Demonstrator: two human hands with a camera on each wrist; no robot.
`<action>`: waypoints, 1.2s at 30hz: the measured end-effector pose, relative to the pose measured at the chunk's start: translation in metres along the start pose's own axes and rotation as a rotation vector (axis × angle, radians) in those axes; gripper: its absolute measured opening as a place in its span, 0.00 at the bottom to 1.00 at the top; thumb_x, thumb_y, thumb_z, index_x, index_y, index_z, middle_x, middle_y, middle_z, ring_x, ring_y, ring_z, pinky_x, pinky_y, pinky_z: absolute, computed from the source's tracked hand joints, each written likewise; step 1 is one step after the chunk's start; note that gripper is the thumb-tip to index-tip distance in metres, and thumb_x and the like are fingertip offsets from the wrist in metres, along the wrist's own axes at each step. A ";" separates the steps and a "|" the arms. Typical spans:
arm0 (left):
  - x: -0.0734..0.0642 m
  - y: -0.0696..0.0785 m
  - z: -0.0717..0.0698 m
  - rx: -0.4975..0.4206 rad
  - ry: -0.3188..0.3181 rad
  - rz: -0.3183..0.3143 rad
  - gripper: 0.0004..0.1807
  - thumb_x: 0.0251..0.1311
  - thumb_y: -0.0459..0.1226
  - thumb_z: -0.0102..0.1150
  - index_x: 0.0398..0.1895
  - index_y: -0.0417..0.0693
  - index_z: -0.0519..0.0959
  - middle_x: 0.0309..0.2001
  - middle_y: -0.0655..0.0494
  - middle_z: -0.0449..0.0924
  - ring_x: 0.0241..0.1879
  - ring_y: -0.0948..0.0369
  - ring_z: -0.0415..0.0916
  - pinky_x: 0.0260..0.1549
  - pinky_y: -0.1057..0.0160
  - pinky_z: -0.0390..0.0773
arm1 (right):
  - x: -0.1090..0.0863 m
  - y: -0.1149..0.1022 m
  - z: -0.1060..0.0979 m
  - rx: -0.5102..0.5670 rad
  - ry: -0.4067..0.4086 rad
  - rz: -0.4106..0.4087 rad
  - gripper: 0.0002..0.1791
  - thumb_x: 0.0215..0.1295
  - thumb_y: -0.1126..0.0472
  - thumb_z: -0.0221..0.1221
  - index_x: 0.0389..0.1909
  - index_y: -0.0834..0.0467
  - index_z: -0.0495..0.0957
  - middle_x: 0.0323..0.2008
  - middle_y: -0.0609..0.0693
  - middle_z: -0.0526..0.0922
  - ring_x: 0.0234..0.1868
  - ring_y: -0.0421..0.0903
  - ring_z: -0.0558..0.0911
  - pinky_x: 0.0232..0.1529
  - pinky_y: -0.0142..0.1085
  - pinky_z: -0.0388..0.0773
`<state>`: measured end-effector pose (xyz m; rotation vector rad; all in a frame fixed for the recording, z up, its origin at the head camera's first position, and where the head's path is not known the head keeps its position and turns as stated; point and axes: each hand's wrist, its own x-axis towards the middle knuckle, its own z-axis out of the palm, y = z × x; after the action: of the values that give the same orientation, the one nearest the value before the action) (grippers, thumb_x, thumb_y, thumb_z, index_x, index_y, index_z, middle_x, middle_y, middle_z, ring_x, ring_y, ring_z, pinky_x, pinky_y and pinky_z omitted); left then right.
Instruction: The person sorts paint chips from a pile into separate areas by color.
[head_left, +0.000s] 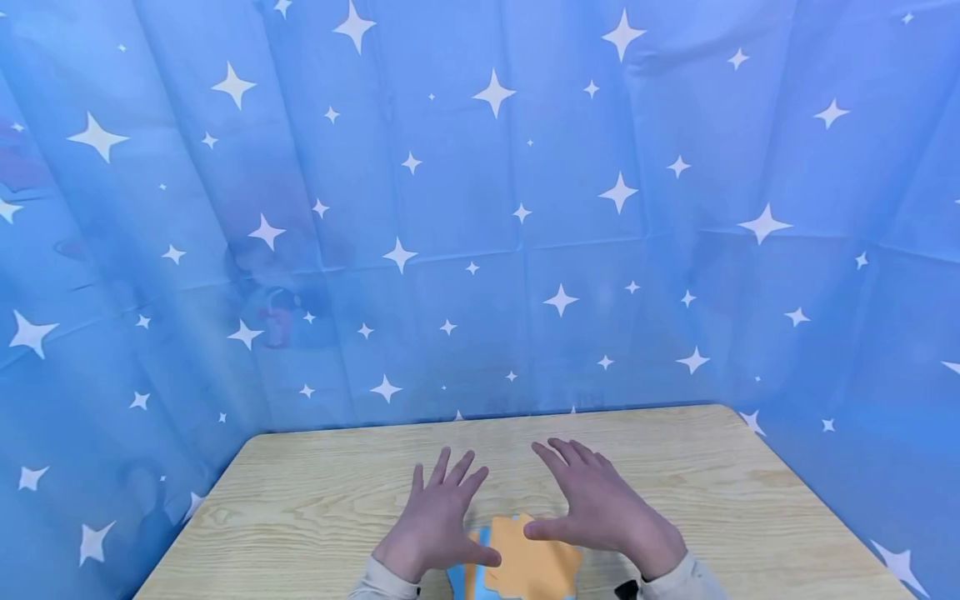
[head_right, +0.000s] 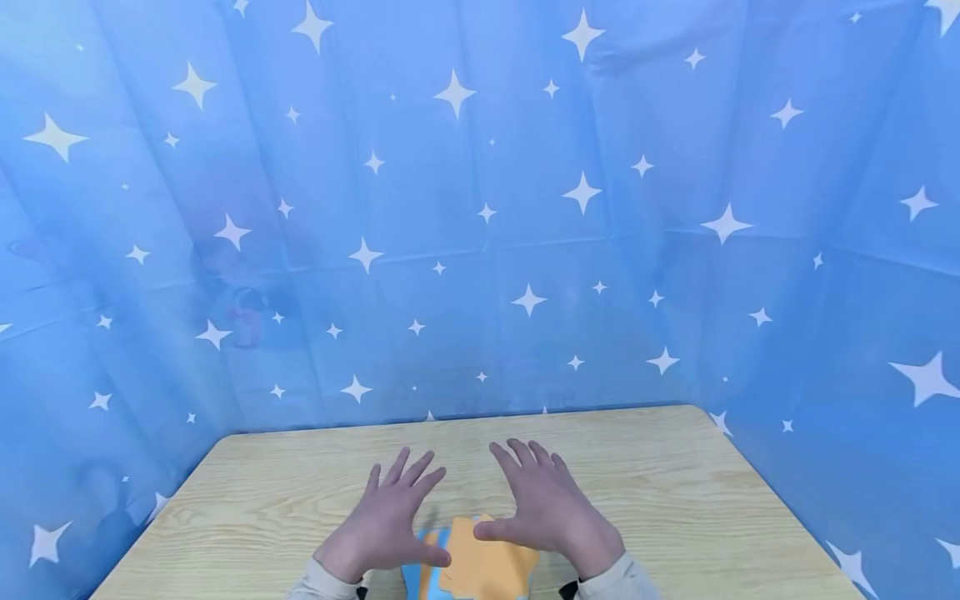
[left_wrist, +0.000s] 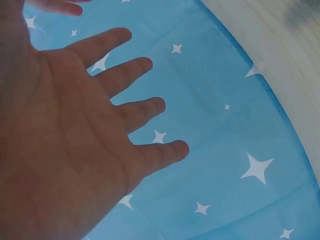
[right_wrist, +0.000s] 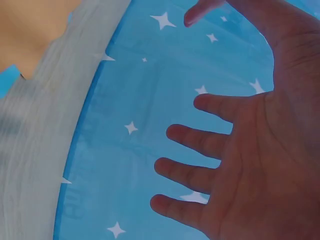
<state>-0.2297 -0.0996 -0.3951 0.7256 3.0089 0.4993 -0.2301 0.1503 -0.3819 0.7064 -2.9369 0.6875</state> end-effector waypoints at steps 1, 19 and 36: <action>0.000 0.000 0.001 0.010 -0.004 0.003 0.57 0.40 0.61 0.79 0.75 0.50 0.69 0.79 0.46 0.59 0.79 0.36 0.46 0.67 0.22 0.49 | 0.000 0.000 0.001 -0.001 -0.009 -0.001 0.59 0.51 0.26 0.68 0.77 0.55 0.63 0.74 0.62 0.64 0.73 0.71 0.62 0.65 0.74 0.58; 0.011 -0.002 0.025 0.082 -0.112 -0.001 0.60 0.35 0.60 0.83 0.75 0.53 0.68 0.78 0.49 0.62 0.79 0.39 0.48 0.68 0.25 0.53 | 0.003 0.006 0.028 -0.025 -0.194 0.029 0.59 0.48 0.32 0.73 0.75 0.60 0.64 0.72 0.64 0.67 0.72 0.70 0.65 0.65 0.74 0.58; 0.019 -0.002 0.042 0.102 -0.202 -0.021 0.59 0.35 0.59 0.83 0.75 0.55 0.68 0.78 0.50 0.61 0.79 0.41 0.49 0.70 0.28 0.54 | 0.001 0.019 0.055 -0.100 -0.286 0.034 0.60 0.46 0.30 0.73 0.74 0.62 0.65 0.70 0.64 0.70 0.69 0.67 0.69 0.65 0.69 0.66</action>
<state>-0.2443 -0.0795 -0.4342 0.7017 2.8654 0.2560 -0.2363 0.1414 -0.4386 0.8089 -3.2203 0.4716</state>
